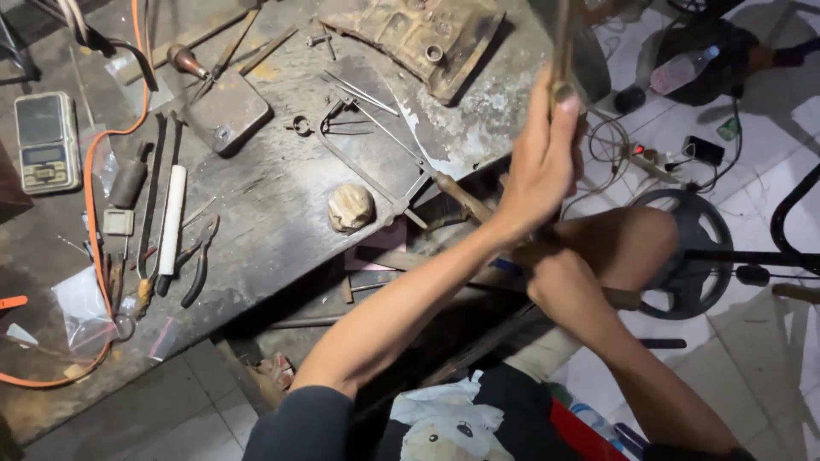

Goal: Soldering and manipulating a small metal piece for jewelry making using a blowtorch and hand tools.

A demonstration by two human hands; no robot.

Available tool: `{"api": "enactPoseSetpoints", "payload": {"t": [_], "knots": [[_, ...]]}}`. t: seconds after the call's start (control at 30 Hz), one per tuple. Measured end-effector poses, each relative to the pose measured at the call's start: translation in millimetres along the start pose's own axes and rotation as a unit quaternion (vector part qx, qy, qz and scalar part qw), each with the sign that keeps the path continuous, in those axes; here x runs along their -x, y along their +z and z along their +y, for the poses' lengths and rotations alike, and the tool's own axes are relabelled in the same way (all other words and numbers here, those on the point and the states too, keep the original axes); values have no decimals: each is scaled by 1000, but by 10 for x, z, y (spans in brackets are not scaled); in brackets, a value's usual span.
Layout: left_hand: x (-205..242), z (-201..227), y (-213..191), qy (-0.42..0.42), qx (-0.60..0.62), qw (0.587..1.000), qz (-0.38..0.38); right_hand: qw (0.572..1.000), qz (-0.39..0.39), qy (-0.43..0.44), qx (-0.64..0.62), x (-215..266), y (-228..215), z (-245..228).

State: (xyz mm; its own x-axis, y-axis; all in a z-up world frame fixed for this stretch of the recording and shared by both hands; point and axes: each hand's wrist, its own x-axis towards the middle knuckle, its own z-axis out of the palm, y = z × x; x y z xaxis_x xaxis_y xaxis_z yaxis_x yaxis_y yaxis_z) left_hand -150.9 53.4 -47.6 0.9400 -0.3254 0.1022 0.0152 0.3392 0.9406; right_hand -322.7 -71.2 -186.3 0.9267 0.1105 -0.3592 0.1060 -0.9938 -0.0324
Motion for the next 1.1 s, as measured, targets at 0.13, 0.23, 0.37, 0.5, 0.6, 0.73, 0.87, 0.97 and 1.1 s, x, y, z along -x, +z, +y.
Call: {"api": "enactPoseSetpoints", "payload": {"t": [0.13, 0.23, 0.37, 0.5, 0.6, 0.73, 0.87, 0.97, 1.1], "knots": [[169, -137, 22, 38, 18, 998, -46, 997, -17, -15, -72, -418, 127, 65], [257, -142, 66, 67, 5, 998, -16, 997, 10, -33, -71, -463, 80, 1], [259, -78, 231, 120, 91, 988, 40, 995, 40, -52, -69, -423, -10, 44], [151, -228, 434, 163, 143, 969, 121, 993, 62, -76, -72, -320, -63, 45], [163, -268, 475, 165, 171, 965, 114, 989, 81, -99, -73, -326, -157, 30], [258, -352, 532, 155, 160, 969, 109, 982, 105, -133, -82, -179, -247, -34], [351, -449, 598, 146, 157, 969, 121, 974, 129, -160, -92, -4, -369, -69], [466, -335, 539, 104, 160, 976, 103, 969, 147, -174, -97, 172, -498, -17], [539, -316, 463, 67, 167, 980, 87, 967, 114, -216, -73, 690, -787, 38]]}}
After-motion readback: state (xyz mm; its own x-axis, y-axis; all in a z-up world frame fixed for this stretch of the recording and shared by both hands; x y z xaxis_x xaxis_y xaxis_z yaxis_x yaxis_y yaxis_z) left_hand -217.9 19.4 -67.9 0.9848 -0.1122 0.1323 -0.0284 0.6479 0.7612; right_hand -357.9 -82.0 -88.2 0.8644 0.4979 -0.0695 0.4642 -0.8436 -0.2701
